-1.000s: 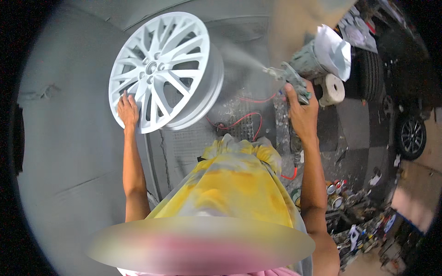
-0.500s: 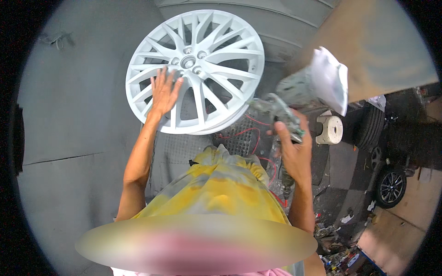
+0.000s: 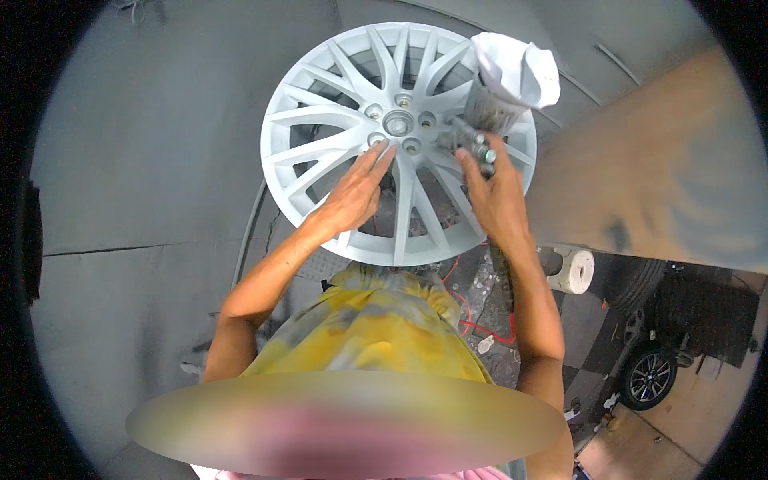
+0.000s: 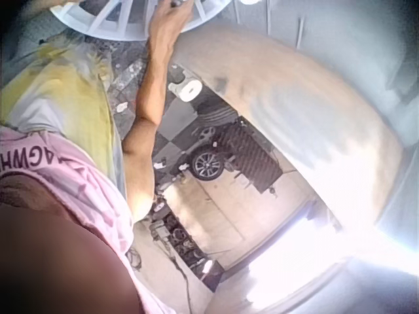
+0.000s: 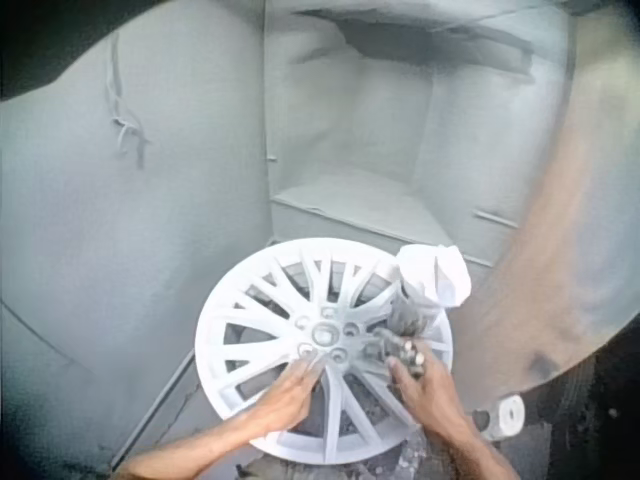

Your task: Painting a car rim using a spray gun.

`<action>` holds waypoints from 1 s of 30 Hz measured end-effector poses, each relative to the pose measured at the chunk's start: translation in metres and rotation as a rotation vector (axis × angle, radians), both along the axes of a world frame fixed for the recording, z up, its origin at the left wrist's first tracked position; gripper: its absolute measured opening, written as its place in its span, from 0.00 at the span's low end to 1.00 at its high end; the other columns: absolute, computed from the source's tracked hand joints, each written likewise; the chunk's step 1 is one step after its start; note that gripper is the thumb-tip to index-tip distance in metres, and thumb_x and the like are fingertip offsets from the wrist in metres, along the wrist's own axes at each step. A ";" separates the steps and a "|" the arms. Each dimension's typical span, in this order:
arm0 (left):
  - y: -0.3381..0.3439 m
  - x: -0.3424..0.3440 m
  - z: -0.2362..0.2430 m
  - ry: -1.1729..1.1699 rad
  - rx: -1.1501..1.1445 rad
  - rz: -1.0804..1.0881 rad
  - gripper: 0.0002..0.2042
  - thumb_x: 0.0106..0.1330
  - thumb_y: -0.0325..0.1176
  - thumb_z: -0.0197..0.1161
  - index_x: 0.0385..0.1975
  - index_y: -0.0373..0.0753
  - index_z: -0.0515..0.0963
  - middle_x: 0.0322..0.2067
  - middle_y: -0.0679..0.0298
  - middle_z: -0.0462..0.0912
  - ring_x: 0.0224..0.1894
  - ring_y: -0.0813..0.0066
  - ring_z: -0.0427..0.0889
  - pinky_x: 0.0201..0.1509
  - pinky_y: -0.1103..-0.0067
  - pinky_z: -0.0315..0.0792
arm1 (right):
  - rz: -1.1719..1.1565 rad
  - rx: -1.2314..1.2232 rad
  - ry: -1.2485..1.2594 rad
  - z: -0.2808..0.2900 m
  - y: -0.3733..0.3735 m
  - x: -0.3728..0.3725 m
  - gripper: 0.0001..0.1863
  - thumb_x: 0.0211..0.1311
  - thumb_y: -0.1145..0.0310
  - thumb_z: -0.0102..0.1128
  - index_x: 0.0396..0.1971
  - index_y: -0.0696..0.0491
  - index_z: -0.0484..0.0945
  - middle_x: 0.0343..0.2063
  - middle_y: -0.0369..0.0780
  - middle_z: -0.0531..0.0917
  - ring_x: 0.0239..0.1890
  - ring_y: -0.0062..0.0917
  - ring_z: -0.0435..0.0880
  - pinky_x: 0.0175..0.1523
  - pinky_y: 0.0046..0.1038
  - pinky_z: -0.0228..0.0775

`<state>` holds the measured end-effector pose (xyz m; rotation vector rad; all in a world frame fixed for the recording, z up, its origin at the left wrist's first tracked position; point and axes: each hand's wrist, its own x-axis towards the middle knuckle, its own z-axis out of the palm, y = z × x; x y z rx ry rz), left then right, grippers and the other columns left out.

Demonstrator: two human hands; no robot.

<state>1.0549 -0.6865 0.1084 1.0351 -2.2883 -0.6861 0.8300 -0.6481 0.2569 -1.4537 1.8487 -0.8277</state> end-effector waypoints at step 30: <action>-0.018 0.088 0.014 -0.230 -0.184 0.488 0.12 0.70 0.31 0.61 0.47 0.29 0.78 0.39 0.49 0.79 0.43 0.47 0.80 0.50 0.60 0.75 | 0.096 -0.100 0.134 0.131 0.015 -0.010 0.17 0.72 0.60 0.63 0.54 0.51 0.77 0.28 0.30 0.79 0.26 0.10 0.71 0.23 0.17 0.61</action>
